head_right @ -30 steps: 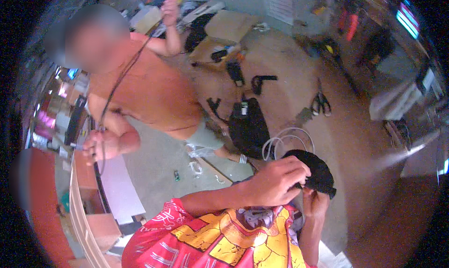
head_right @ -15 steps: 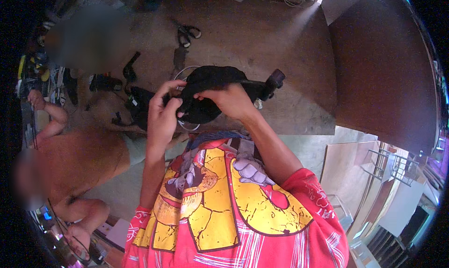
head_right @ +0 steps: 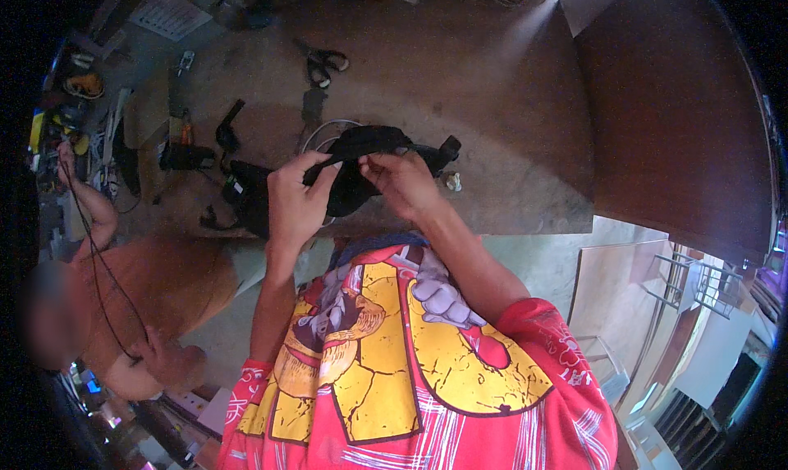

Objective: The person handles a black pouch and a white USB cable, attempting to connect the cable to a device inside the pouch. Another person assists by holding the pouch and handing over a black cable. The task involves manipulating small electronic components and cables on a cluttered workbench.

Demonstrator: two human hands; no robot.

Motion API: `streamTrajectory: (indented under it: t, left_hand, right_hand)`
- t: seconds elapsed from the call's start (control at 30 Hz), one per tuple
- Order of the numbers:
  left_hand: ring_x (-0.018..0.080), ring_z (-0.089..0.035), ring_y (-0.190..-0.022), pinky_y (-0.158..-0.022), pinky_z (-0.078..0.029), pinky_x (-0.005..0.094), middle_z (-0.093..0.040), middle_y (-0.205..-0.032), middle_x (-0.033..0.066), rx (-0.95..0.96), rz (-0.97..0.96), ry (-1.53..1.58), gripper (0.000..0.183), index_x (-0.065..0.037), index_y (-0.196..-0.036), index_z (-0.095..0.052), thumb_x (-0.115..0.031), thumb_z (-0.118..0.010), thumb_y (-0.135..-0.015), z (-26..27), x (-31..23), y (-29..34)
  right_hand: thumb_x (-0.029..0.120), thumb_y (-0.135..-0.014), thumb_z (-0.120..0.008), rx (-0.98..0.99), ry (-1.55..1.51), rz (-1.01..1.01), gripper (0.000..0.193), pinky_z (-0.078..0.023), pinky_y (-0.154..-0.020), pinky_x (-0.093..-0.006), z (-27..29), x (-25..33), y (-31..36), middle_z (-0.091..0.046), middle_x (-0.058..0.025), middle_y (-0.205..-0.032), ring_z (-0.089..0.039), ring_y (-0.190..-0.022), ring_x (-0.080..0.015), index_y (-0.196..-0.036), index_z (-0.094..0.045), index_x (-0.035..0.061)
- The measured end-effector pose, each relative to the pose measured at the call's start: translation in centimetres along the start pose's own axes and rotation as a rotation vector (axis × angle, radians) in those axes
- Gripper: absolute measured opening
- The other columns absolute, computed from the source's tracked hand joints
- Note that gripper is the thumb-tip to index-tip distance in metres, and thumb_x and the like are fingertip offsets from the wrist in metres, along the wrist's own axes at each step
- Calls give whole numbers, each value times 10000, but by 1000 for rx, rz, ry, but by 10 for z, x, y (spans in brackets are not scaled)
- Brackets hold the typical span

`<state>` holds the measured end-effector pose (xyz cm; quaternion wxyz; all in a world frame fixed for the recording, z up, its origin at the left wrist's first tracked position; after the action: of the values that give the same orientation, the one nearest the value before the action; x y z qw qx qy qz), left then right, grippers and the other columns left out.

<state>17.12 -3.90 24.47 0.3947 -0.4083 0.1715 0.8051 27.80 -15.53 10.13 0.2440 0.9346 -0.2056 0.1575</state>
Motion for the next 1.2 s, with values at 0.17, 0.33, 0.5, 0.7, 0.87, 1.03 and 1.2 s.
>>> streamTrajectory:
  t: [0.17,0.33,0.5,0.7,0.87,1.03,1.2]
  left_hand:
    - [315,-763,-788,-698,-541,366,-737,-861,223,-13,-142,-70,156,37,-1012,-729,-102,-739,-942,-7,1,3]
    - [407,-745,-918,-786,-562,428,-738,-948,224,55,-126,10,137,32,-1015,-724,-68,-721,-922,-11,10,-3]
    - [366,-742,-950,-842,-570,408,-752,-1028,179,-171,-409,34,202,12,-1064,-755,7,-740,-863,5,-25,5]
    - [333,-696,-966,-871,-557,416,-741,-1049,130,-335,-601,15,334,-14,-1107,-780,72,-731,-788,12,-49,12]
    - [258,-630,-860,-781,-506,395,-700,-988,121,-566,-304,-208,119,-20,-1020,-742,-33,-725,-903,21,-30,2]
    - [213,-705,-959,-832,-516,393,-746,-1124,126,117,242,144,255,-63,-1203,-712,-273,-638,-1079,-33,-8,31]
    - [196,-714,-1042,-904,-533,351,-747,-1147,20,-24,266,1433,259,-93,-1316,-674,-117,-646,-1060,-73,-8,13]
  right_hand:
    - [-86,-984,-502,-233,-188,83,224,-571,-948,-418,22,7,-7,-688,-179,-1184,-662,-1082,-273,-1139,-659,-49]
    - [-35,-1022,-518,-180,-37,224,283,-541,-1033,-419,10,27,7,-701,-114,-1285,-660,-1188,-255,-1258,-669,4]
    - [95,-1050,-603,40,138,536,269,-479,-1128,-414,3,71,15,-707,-90,-1335,-653,-1244,-231,-1304,-670,38]
    - [183,-1048,-657,260,-102,468,319,-466,-1159,-401,-24,96,11,-695,-67,-1382,-640,-1284,-212,-1345,-661,66]
    - [107,-990,-676,-174,1242,1014,311,-495,-1098,-417,-27,100,39,-713,-105,-1344,-651,-1264,-291,-1299,-704,96]
    - [63,-890,-740,-265,1757,1127,299,-518,-1028,-445,-78,92,59,-726,-161,-1267,-658,-1217,-396,-1184,-766,112]
    - [-9,-868,-741,-46,1675,1199,312,-533,-983,-428,-76,77,70,-748,-132,-1198,-689,-1139,-381,-1159,-772,100]
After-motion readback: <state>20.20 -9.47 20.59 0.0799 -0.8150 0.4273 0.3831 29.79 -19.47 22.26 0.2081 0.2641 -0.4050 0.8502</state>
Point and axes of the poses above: each hand's wrist, its own y-axis away from the middle knuckle, its own z-axis out of the back of the hand, x = y × z, the point moved 6 cm from there along -y, towards the middle knuckle
